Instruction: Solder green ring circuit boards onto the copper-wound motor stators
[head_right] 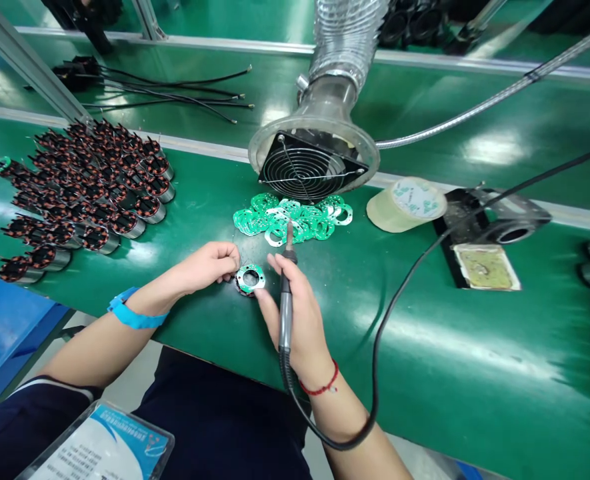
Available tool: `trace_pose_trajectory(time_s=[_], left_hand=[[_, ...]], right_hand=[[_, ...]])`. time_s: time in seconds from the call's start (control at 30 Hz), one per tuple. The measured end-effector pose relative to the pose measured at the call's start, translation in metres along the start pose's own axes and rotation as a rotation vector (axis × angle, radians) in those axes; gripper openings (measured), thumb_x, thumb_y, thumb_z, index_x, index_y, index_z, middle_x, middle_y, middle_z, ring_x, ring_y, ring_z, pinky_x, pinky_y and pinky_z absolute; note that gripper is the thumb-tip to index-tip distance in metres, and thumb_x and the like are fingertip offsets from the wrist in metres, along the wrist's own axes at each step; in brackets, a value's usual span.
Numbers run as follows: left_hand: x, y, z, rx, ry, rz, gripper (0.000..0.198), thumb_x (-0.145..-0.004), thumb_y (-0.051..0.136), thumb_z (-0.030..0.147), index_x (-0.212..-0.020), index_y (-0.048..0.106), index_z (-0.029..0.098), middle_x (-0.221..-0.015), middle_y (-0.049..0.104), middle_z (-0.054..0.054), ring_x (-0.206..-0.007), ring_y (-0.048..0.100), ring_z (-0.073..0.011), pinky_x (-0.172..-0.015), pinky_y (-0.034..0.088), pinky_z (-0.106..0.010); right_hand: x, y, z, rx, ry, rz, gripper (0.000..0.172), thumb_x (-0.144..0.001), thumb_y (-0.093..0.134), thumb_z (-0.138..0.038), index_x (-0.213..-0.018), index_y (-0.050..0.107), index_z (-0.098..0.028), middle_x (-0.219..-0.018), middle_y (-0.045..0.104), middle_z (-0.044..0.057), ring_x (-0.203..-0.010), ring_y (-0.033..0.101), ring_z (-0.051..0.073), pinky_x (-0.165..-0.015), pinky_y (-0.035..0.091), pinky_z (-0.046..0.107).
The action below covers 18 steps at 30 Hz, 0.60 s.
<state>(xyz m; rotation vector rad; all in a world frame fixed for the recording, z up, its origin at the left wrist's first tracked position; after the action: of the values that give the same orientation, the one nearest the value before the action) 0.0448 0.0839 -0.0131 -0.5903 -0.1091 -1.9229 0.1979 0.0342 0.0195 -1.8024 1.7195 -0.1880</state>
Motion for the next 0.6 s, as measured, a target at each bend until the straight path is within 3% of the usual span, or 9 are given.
trace_pose_trajectory(time_s=[0.1, 0.2, 0.27, 0.33, 0.43, 0.6], left_hand=[[-0.001, -0.001, -0.001, -0.019, 0.012, 0.006, 0.011, -0.073, 0.048, 0.016, -0.062, 0.046, 0.017, -0.057, 0.043, 0.005, -0.054, 0.040, -0.0084, -0.050, 0.028, -0.022], [0.006, -0.006, 0.004, -0.027, 0.101, 0.043, 0.003, -0.075, 0.050, 0.017, -0.078, 0.050, 0.017, -0.071, 0.051, 0.003, -0.064, 0.048, -0.0106, -0.060, 0.039, -0.023], [0.015, -0.004, 0.012, -0.099, 0.203, 0.027, 0.020, -0.078, 0.055, 0.021, -0.097, 0.051, 0.017, -0.092, 0.058, -0.003, -0.083, 0.055, -0.0152, -0.076, 0.047, -0.030], [0.026, 0.004, 0.018, -0.264, 0.301, -0.023, 0.039, -0.078, 0.063, 0.027, -0.112, 0.048, 0.017, -0.112, 0.056, -0.010, -0.102, 0.055, -0.0225, -0.091, 0.047, -0.040], [0.036, 0.018, 0.018, -0.512, 0.385, -0.013, 0.057, -0.073, 0.072, 0.024, -0.122, 0.044, 0.017, -0.122, 0.052, -0.014, -0.115, 0.050, -0.0313, -0.099, 0.044, -0.051], [0.034, 0.027, 0.014, -0.559, 0.479, 0.114, 0.050, -0.082, 0.063, 0.019, -0.127, 0.041, 0.017, -0.123, 0.053, -0.014, -0.119, 0.049, -0.0307, -0.102, 0.043, -0.052]], right_hand=[[-0.002, 0.008, 0.003, -0.004, 0.036, -0.059, 0.050, -0.089, 0.063, -0.035, -0.135, 0.044, -0.026, -0.127, 0.065, 0.011, -0.116, 0.064, 0.025, -0.099, 0.052, 0.048], [0.000, 0.008, 0.006, -0.006, 0.080, -0.030, 0.051, -0.089, 0.063, -0.035, -0.135, 0.043, -0.026, -0.125, 0.065, 0.011, -0.113, 0.065, 0.023, -0.098, 0.053, 0.047], [0.002, 0.007, 0.006, -0.003, 0.099, 0.000, 0.052, -0.089, 0.063, -0.036, -0.135, 0.043, -0.025, -0.124, 0.065, 0.011, -0.112, 0.065, 0.023, -0.097, 0.053, 0.045], [0.003, 0.008, 0.005, 0.001, 0.104, 0.015, 0.049, -0.089, 0.061, -0.037, -0.134, 0.043, -0.025, -0.119, 0.066, 0.009, -0.110, 0.066, 0.022, -0.095, 0.054, 0.044], [0.004, 0.007, 0.001, 0.061, 0.078, 0.040, 0.045, -0.091, 0.060, -0.036, -0.132, 0.045, -0.025, -0.112, 0.068, 0.008, -0.104, 0.067, 0.022, -0.091, 0.053, 0.042], [0.002, 0.007, -0.020, 0.330, -0.091, 0.057, 0.027, -0.096, 0.051, -0.030, -0.120, 0.058, -0.022, -0.094, 0.070, 0.006, -0.085, 0.065, 0.021, -0.080, 0.049, 0.038]])
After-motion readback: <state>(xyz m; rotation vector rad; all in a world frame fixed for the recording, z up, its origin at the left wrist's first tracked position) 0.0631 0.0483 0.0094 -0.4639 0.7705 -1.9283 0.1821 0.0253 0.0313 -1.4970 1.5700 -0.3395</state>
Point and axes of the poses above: each hand's wrist, its own x-axis away from the middle knuckle, its own y-axis out of the palm, z = x × y, the point moved 8 cm from there along -x, towards the middle knuckle
